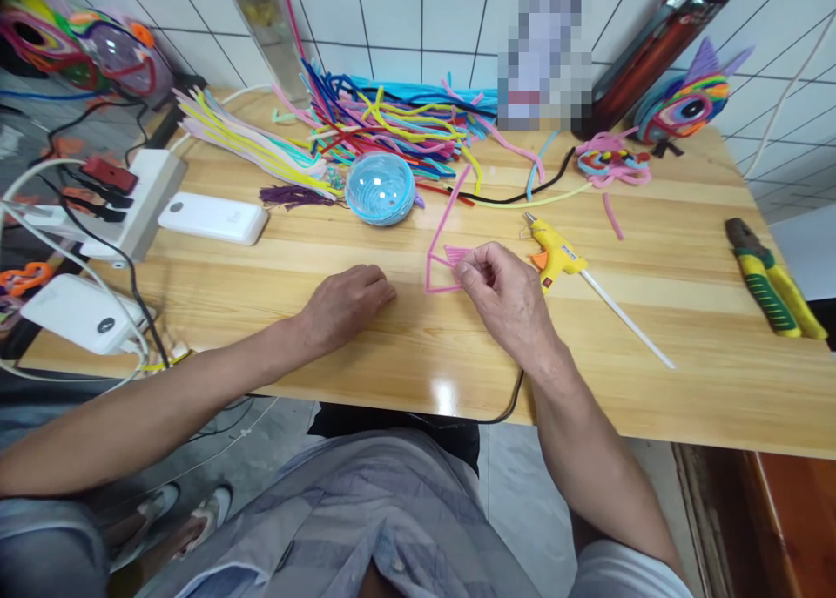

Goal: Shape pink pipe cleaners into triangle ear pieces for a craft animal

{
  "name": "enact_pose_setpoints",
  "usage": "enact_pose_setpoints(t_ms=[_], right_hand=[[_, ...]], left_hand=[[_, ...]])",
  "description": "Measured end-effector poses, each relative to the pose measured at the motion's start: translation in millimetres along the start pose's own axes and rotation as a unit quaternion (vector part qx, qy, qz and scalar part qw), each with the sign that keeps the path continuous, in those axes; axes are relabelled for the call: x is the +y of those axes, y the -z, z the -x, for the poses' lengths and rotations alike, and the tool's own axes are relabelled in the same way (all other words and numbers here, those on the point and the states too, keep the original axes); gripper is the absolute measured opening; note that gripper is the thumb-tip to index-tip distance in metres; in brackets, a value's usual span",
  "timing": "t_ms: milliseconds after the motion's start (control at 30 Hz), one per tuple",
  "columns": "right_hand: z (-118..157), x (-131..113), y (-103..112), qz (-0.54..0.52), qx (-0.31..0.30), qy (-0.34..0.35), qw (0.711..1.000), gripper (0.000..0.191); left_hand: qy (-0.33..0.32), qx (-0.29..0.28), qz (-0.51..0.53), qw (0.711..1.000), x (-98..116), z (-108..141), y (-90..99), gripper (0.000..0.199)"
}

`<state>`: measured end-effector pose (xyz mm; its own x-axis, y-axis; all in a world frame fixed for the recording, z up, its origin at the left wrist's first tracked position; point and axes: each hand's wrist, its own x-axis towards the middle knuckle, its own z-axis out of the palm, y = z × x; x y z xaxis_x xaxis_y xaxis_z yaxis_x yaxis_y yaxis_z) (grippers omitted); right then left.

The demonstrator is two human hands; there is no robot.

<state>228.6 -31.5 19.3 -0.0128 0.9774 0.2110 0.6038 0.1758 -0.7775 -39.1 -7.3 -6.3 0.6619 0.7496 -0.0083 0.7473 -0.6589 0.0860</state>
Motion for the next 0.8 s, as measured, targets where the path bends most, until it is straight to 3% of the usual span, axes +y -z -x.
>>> enact_pose_setpoints(t_ms=[133, 300, 600, 800], right_hand=[[-1.0, 2.8, -0.4, 0.006, 0.007, -0.001, 1.000, 0.017], [-1.5, 2.2, -0.8, 0.004, 0.001, -0.007, 1.000, 0.018], [-2.3, -1.1, 0.4, 0.001, -0.008, -0.014, 1.000, 0.019], [-3.0, -1.2, -0.7, 0.015, -0.010, -0.018, 1.000, 0.018]], left_hand=[[-0.028, -0.011, 0.057, 0.998, -13.9, -2.1, -2.5, 0.029], [-0.062, -0.006, 0.047, 0.997, -21.1, -3.3, -0.9, 0.027], [-0.126, 0.100, -0.016, 0.987, -21.4, 1.8, -17.1, 0.032], [-0.097, 0.138, 0.018, 0.986, -19.5, 0.3, -29.6, 0.029]])
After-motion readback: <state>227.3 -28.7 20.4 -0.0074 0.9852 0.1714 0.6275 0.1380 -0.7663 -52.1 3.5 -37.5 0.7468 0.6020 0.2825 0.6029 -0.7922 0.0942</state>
